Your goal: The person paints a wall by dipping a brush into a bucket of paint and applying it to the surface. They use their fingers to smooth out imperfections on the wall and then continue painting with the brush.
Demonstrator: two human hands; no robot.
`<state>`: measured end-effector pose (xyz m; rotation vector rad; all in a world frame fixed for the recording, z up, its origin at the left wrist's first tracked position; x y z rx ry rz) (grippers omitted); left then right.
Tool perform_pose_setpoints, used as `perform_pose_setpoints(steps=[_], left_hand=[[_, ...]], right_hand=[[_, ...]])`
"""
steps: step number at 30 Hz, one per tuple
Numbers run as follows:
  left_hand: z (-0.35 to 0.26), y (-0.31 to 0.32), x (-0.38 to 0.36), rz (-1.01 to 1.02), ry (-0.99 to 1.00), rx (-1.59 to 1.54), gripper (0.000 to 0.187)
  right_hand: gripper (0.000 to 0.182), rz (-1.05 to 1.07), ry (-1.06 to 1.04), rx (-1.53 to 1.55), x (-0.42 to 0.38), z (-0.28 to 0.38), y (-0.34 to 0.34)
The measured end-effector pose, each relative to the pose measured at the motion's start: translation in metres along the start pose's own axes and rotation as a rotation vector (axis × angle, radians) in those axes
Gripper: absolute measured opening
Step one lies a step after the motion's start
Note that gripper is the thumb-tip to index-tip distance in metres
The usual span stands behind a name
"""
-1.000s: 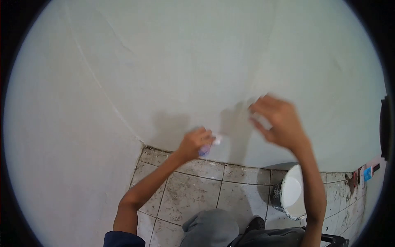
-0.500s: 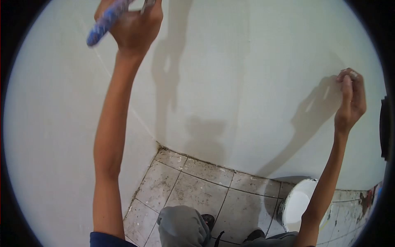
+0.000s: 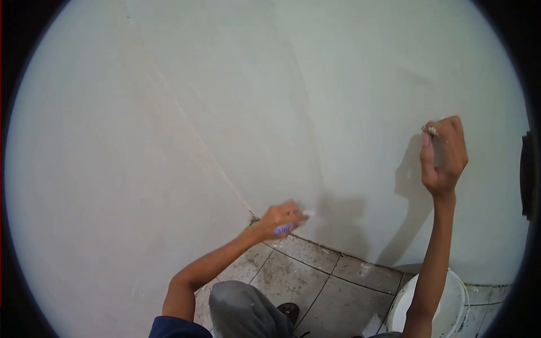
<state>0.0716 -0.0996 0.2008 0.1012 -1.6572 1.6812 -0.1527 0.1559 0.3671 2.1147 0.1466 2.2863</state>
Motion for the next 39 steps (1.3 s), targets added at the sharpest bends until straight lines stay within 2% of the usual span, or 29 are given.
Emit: perform_pose_setpoints(steps=[1, 2, 3, 4, 6, 7, 8, 9, 10, 12, 14, 15, 18, 19, 20, 22, 23, 25, 26, 27, 29, 32, 34, 36, 37, 38, 39], left_hand=[[0.012, -0.023, 0.023, -0.043, 0.043, 0.034, 0.025], [0.028, -0.047, 0.042, -0.068, 0.118, 0.194, 0.025], [0.05, -0.08, 0.065, -0.116, 0.111, 0.201, 0.023], [0.049, -0.125, 0.104, -0.158, 0.187, 0.121, 0.018], [0.048, -0.194, 0.157, -0.211, 0.338, 0.28, 0.017], [0.053, -0.226, 0.177, -0.202, 0.374, 0.411, 0.021], [0.048, -0.263, 0.202, -0.267, 0.335, 0.422, 0.024], [0.047, -0.294, 0.227, -0.353, 0.384, 0.545, 0.025], [0.047, -0.321, 0.248, -0.442, 0.427, 0.666, 0.025], [0.054, -0.363, 0.284, -0.674, 0.376, 0.647, 0.019], [0.048, -0.387, 0.305, -0.677, 0.564, 0.87, 0.012], [0.043, -0.388, 0.307, -0.675, 0.657, 0.977, 0.011], [0.053, -0.389, 0.296, -0.845, 0.493, 1.019, 0.022], [0.058, -0.38, 0.292, -0.829, 0.561, 1.02, 0.012], [0.062, -0.364, 0.278, -0.775, 0.635, 0.984, 0.009], [0.059, -0.315, 0.243, -0.666, 0.548, 0.958, 0.012], [0.053, -0.282, 0.22, -0.526, 0.424, 1.068, 0.016], [0.045, -0.205, 0.16, -0.382, 0.34, 0.875, 0.025], [0.043, -0.161, 0.122, -0.211, 0.115, 0.731, 0.024], [0.03, -0.13, 0.097, -0.151, 0.153, 0.491, 0.019], [0.007, -0.101, 0.083, -0.162, 0.073, 0.043, 0.019], [0.037, -0.128, 0.091, -0.27, 0.221, 0.114, 0.023], [0.059, -0.197, 0.136, -0.372, 0.258, 0.283, 0.024], [0.066, -0.282, 0.188, -0.498, 0.285, 0.618, 0.022], [0.071, -0.322, 0.212, -0.674, 0.351, 0.664, 0.024], [0.085, -0.362, 0.236, -0.88, 0.339, 0.418, 0.02], [0.078, -0.395, 0.263, -0.873, 0.364, 0.58, 0.016]], right_hand=[[0.019, -0.011, 0.014, 0.015, -0.004, -0.001, -0.001], [0.019, 0.019, 0.003, -0.007, -0.005, 0.0, -0.003], [0.02, 0.049, -0.013, -0.032, -0.006, 0.001, -0.005], [0.02, 0.078, -0.03, -0.06, -0.007, 0.001, -0.007], [0.019, 0.041, 0.021, -0.01, -0.006, -0.002, -0.012], [0.018, 0.023, 0.05, 0.016, -0.006, -0.003, -0.013], [0.018, 0.0, 0.049, 0.021, -0.006, -0.002, -0.014], [0.018, -0.019, 0.052, 0.028, -0.005, -0.003, -0.013], [0.017, -0.032, 0.054, 0.037, -0.004, -0.002, -0.012], [0.017, -0.032, 0.025, 0.002, -0.003, 0.004, -0.009], [0.017, -0.023, 0.008, -0.002, -0.004, 0.006, -0.005], [0.017, -0.018, 0.007, 0.009, -0.006, 0.007, -0.003], [0.018, -0.007, 0.013, 0.023, -0.006, 0.008, -0.002], [0.018, -0.003, 0.018, 0.027, -0.007, 0.008, -0.002], [0.018, -0.003, 0.019, 0.03, -0.007, 0.007, -0.003], [0.018, -0.01, 0.024, 0.038, -0.007, 0.005, -0.005], [0.018, -0.014, 0.025, 0.049, -0.006, 0.005, -0.006], [0.017, -0.026, 0.025, 0.069, -0.004, 0.005, -0.006], [0.017, -0.031, 0.027, 0.068, -0.004, 0.005, -0.005], [0.017, -0.039, 0.026, 0.064, -0.004, 0.003, -0.005], [0.016, -0.053, 0.028, 0.056, -0.003, 0.002, -0.004], [0.016, -0.056, 0.03, 0.048, -0.002, 0.007, -0.003], [0.016, -0.041, 0.028, 0.047, -0.004, 0.007, -0.001], [0.016, -0.044, 0.023, 0.037, -0.006, 0.005, 0.0], [0.017, -0.046, 0.02, 0.034, -0.007, 0.002, 0.002], [0.017, -0.048, 0.009, 0.019, -0.008, 0.003, 0.003], [0.018, -0.049, -0.002, 0.005, -0.008, 0.004, 0.003]])
Point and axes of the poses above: each hand's wrist, its own x-axis towards the middle knuckle, its own y-axis out of the palm, z = x × y, the point moved 6 cm from there along x, towards the middle knuckle, and after that the axes turned 14 degrees about y, right-handed, at the moved point
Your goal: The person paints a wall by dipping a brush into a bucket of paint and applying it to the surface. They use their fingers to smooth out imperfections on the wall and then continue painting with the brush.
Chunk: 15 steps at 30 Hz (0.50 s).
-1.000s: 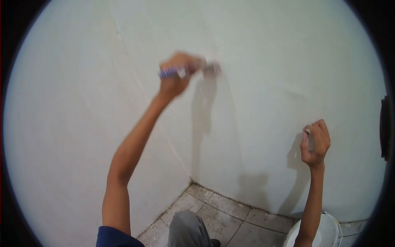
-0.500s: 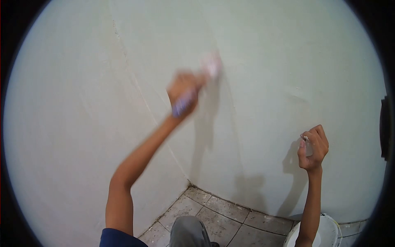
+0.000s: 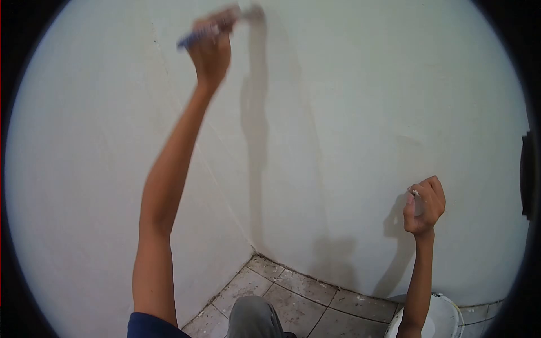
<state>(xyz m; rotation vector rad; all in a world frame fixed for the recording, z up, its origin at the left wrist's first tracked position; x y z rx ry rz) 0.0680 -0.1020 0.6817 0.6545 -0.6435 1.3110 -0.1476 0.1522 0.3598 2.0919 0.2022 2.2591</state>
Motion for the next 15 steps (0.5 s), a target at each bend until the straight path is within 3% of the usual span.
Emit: perform_pose_setpoints(steps=[1, 2, 5, 6, 7, 8, 10, 12, 13, 15], left_hand=[[0.024, 0.005, 0.023, -0.043, 0.154, 0.133, 0.016], [0.036, 0.012, 0.042, -0.055, 0.038, 0.123, 0.012], [0.028, 0.022, 0.03, 0.105, 0.225, 0.367, 0.01], [0.011, 0.021, 0.003, 0.016, 0.375, 0.334, 0.018], [-0.007, 0.02, -0.034, -0.003, 0.371, 0.264, 0.02], [-0.053, 0.016, -0.06, 0.146, 0.351, 0.343, 0.02], [-0.119, 0.0, -0.139, 0.422, 0.155, 0.236, 0.027], [-0.191, -0.02, -0.219, 0.863, -0.118, 0.085, 0.027], [-0.218, -0.031, -0.238, 0.647, -0.29, -0.344, 0.025], [-0.223, -0.03, -0.25, 0.625, -0.411, -0.541, 0.028]], right_hand=[[0.019, 0.0, -0.011, -0.012, -0.001, -0.001, 0.0], [0.019, 0.009, -0.02, -0.019, 0.0, 0.0, 0.0], [0.02, 0.025, -0.029, -0.019, 0.001, 0.001, 0.002], [0.02, 0.021, -0.017, -0.008, 0.001, 0.0, 0.001], [0.02, 0.014, -0.002, 0.002, 0.0, -0.002, 0.0], [0.02, 0.018, 0.003, 0.013, 0.0, -0.002, -0.001], [0.02, 0.022, 0.012, 0.034, 0.002, -0.002, -0.004], [0.02, 0.009, 0.021, 0.055, 0.003, -0.002, -0.006], [0.02, 0.004, 0.02, 0.066, 0.004, -0.001, -0.005], [0.02, -0.003, 0.021, 0.079, 0.006, 0.001, -0.005]])
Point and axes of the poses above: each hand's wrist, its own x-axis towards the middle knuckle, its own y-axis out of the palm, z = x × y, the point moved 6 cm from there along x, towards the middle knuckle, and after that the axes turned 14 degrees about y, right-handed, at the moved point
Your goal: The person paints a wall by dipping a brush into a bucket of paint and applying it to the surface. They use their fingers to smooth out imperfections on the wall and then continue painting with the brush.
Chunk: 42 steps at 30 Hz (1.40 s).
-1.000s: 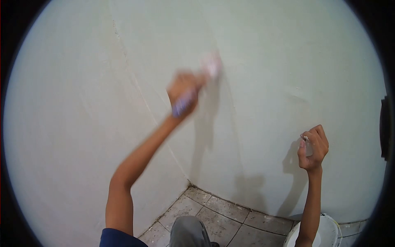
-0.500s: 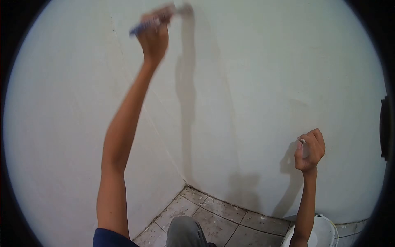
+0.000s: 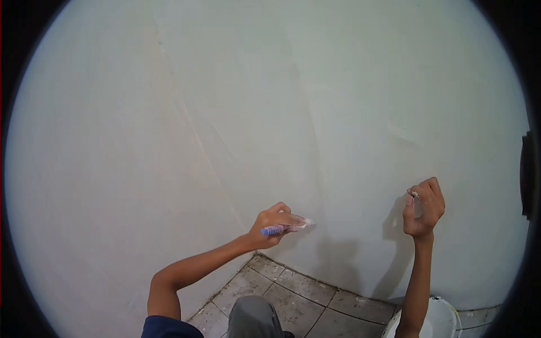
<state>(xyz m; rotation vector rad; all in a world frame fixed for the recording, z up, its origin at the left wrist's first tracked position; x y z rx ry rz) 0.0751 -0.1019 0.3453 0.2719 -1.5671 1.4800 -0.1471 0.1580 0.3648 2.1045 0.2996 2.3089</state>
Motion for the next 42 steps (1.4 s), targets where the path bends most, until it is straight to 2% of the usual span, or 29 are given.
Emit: perform_pose_setpoints(steps=[1, 3, 4, 5, 6, 7, 8, 9, 10, 11, 14, 15, 16, 17, 18, 19, 21, 23, 24, 26, 28, 29, 33, 36, 42], left_hand=[[0.001, 0.002, -0.001, -0.001, -0.027, -0.112, 0.03], [0.033, -0.04, 0.03, -0.051, 0.062, 0.204, 0.025], [0.044, -0.072, 0.066, -0.13, 0.236, 0.286, 0.021], [0.061, -0.109, 0.099, -0.151, 0.297, 0.515, 0.018], [0.081, -0.149, 0.132, -0.293, 0.207, 0.5, 0.018], [0.085, -0.187, 0.169, -0.379, 0.269, 0.583, 0.018], [0.09, -0.218, 0.203, -0.488, 0.321, 0.606, 0.011], [0.099, -0.246, 0.232, -0.48, 0.387, 0.733, 0.013], [0.075, -0.252, 0.26, -0.54, 0.306, 0.611, 0.009], [0.081, -0.255, 0.277, -0.595, 0.312, 0.596, 0.009], [0.064, -0.231, 0.265, -0.615, 0.618, 0.976, 0.008], [0.071, -0.217, 0.24, -0.646, 0.563, 0.943, 0.008], [0.076, -0.192, 0.208, -0.606, 0.515, 0.699, 0.006], [0.066, -0.153, 0.175, -0.407, 0.402, 0.969, 0.01], [0.06, -0.116, 0.138, -0.23, 0.401, 1.124, 0.011], [0.046, -0.076, 0.088, -0.062, 0.302, 0.856, 0.014], [0.02, 0.005, -0.022, 0.154, -0.022, 0.335, 0.028], [-0.004, 0.015, -0.031, 0.091, -0.217, 0.059, 0.027], [-0.009, 0.015, -0.019, 0.067, -0.266, 0.022, 0.024], [-0.029, -0.005, 0.001, -0.012, -0.369, -0.044, 0.019], [-0.047, -0.016, 0.023, 0.047, -0.526, 0.018, 0.024], [-0.048, -0.015, 0.025, 0.083, -0.611, 0.045, 0.027], [-0.04, -0.001, 0.01, -0.01, -0.686, 0.086, 0.019], [-0.042, 0.012, -0.021, -0.013, -0.681, 0.09, 0.021], [-0.038, 0.03, -0.038, 0.001, -0.699, -0.037, 0.026]], right_hand=[[0.019, 0.0, 0.001, 0.007, 0.0, 0.001, 0.0], [0.019, 0.012, 0.011, 0.008, 0.0, 0.003, 0.002], [0.019, 0.017, 0.02, 0.008, -0.001, 0.002, 0.003], [0.019, 0.023, 0.011, 0.008, -0.002, 0.001, 0.005], [0.019, 0.027, 0.003, 0.004, -0.004, -0.002, 0.007], [0.019, 0.035, -0.012, 0.002, -0.003, 0.0, 0.009], [0.019, 0.031, -0.017, -0.008, -0.004, 0.001, 0.011], [0.019, 0.028, -0.023, -0.016, -0.003, 0.002, 0.012], [0.019, 0.024, -0.029, -0.023, -0.003, 0.003, 0.015], [0.019, 0.009, -0.026, -0.027, -0.008, -0.001, 0.011], [0.018, -0.011, -0.036, -0.027, -0.011, -0.007, 0.011], [0.018, -0.015, -0.036, -0.021, -0.012, -0.008, 0.011], [0.018, -0.017, -0.032, -0.015, -0.013, -0.008, 0.01], [0.018, -0.006, -0.023, -0.015, -0.013, -0.008, 0.01], [0.018, 0.002, -0.009, -0.016, -0.012, -0.008, 0.01], [0.018, 0.012, 0.0, -0.017, -0.012, -0.007, 0.009], [0.018, 0.01, -0.003, -0.003, -0.012, -0.006, 0.009], [0.017, 0.033, 0.031, 0.024, -0.011, -0.003, 0.007], [0.017, 0.05, 0.069, 0.046, -0.01, 0.0, 0.006], [0.017, 0.13, 0.113, 0.097, 0.006, 0.035, 0.016], [0.017, 0.246, 0.188, 0.145, 0.011, 0.064, 0.027], [0.022, 0.372, 0.188, 0.132, 0.009, 0.075, 0.04], [0.04, 0.759, 0.202, -0.005, -0.015, 0.117, 0.095], [0.051, 0.895, 0.203, -0.086, -0.049, 0.129, 0.126], [0.048, 1.035, 0.212, -0.085, -0.09, 0.121, 0.164]])
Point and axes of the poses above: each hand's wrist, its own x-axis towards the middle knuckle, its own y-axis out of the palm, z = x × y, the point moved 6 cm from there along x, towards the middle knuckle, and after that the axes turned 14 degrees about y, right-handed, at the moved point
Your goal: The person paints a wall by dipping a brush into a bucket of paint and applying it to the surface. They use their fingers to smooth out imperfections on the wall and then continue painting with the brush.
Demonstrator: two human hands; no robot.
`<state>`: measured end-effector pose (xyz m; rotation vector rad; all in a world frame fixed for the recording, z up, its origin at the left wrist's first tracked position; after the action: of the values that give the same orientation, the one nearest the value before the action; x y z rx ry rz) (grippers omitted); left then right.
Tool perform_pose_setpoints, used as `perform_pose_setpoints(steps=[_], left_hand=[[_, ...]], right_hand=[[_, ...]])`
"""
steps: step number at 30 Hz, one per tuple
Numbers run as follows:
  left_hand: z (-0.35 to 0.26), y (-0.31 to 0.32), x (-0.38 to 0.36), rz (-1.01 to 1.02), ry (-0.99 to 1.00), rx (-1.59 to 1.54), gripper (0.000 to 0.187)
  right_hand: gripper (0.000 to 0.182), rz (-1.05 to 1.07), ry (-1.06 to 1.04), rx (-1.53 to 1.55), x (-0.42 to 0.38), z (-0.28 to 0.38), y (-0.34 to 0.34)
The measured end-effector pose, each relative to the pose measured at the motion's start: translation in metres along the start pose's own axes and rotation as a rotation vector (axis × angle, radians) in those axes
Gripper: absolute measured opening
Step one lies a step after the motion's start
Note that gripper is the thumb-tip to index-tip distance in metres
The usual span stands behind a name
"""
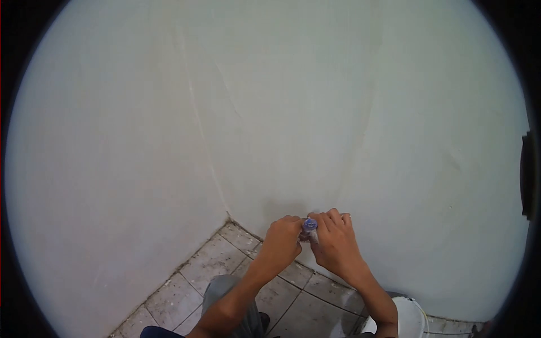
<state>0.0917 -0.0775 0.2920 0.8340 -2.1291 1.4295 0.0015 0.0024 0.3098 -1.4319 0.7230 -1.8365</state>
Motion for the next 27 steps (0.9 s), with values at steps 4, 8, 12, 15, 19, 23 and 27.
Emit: perform_pose_setpoints(steps=[4, 8, 12, 15, 19, 23, 27], left_hand=[[0.013, 0.014, -0.002, 0.046, -0.087, -0.058, 0.031], [0.016, 0.014, -0.003, 0.045, -0.137, -0.113, 0.035], [0.027, -0.002, -0.001, -0.028, -0.23, -0.137, 0.045], [0.029, -0.01, -0.001, -0.211, -0.231, -0.088, 0.051], [0.03, -0.023, 0.002, -0.528, -0.336, -0.226, 0.047], [0.039, -0.045, -0.008, -0.85, -0.41, -0.398, 0.04], [0.042, -0.039, -0.016, -0.894, -0.382, -0.44, 0.036]], right_hand=[[0.054, 0.045, 0.077, -0.022, -0.002, -0.012, 0.022], [0.056, 0.024, 0.129, 0.01, 0.004, -0.01, 0.03], [0.052, 0.025, 0.126, -0.039, 0.027, -0.006, 0.03], [0.047, 0.004, 0.109, -0.064, 0.042, -0.001, 0.024], [0.036, 0.0, 0.088, -0.139, 0.071, 0.013, 0.004], [0.027, 0.039, 0.057, -0.194, 0.106, 0.014, -0.016], [0.021, -0.051, 0.031, -0.128, 0.143, 0.019, -0.084]])
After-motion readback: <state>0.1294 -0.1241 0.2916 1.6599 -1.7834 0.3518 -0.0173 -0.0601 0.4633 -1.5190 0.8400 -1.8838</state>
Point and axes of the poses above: each hand's wrist, its own x-axis towards the middle knuckle, its own y-axis out of the palm, z = x × y, the point moved 6 cm from there along x, towards the middle knuckle, and after that the axes turned 14 degrees about y, right-handed, at the moved point
